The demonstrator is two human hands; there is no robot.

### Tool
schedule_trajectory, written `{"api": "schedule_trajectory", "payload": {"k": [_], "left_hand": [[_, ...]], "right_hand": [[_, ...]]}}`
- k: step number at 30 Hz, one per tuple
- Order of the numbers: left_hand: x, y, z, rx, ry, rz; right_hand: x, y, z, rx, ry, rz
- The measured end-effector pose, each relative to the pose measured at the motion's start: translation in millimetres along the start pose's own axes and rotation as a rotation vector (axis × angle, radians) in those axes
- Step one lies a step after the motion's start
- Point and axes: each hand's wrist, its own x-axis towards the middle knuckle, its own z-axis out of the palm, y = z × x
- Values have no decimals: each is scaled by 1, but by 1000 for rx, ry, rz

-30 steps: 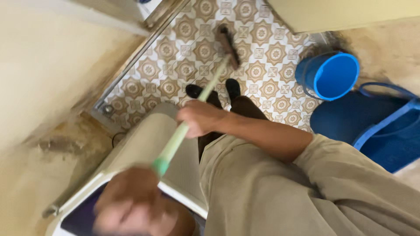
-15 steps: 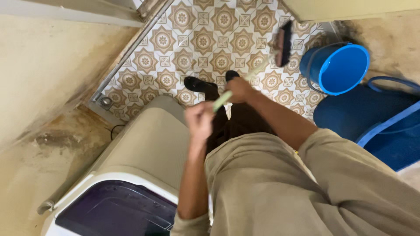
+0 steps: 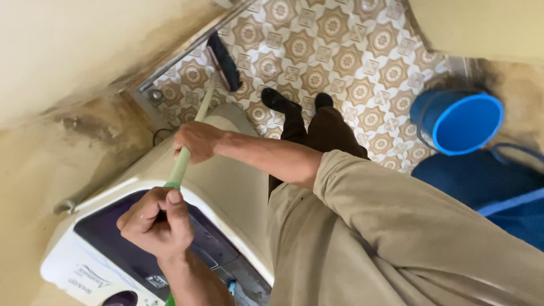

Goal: The person scrubs a tiled floor with a long-handled brush after pouring water from a blue bucket. They move a washing machine to access more of the floor and continue scrubbing the surface.

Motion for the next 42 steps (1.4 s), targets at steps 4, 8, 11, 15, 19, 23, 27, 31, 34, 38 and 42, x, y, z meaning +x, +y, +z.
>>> {"api": "schedule_trajectory", "payload": {"k": [4,8,11,15,19,23,27,31,34,38,42], "left_hand": [[-3,33,-24,-347,209,108],[-17,58,-22,-523,252,120],[-23,48,5,-573,146,32],[-15,-11,91,-592,9,-11],[-10,-44,194,-766,-31,-205],[-15,-62,221,-737,66,-221],[-16,-74,167,-654,223,-324],[-5,-50,64,-479,348,-271],[5,-24,8,-385,383,-207],[27,-19,-20,-101,360,-141],[40,-48,-11,77,305,-100]], "right_hand": [[6,-50,-19,-27,-312,236],[-30,-78,-66,-160,-568,399],[-79,-57,-113,-238,-482,344],[-145,10,-166,-450,-390,530],[-187,84,-204,-475,-361,592],[-184,134,-201,-531,-423,564],[-141,141,-151,-416,-372,300],[-62,101,-78,-208,-381,121],[-10,60,-35,-140,-313,-99],[44,42,7,64,-273,-264],[91,48,42,152,-408,-207]]}}
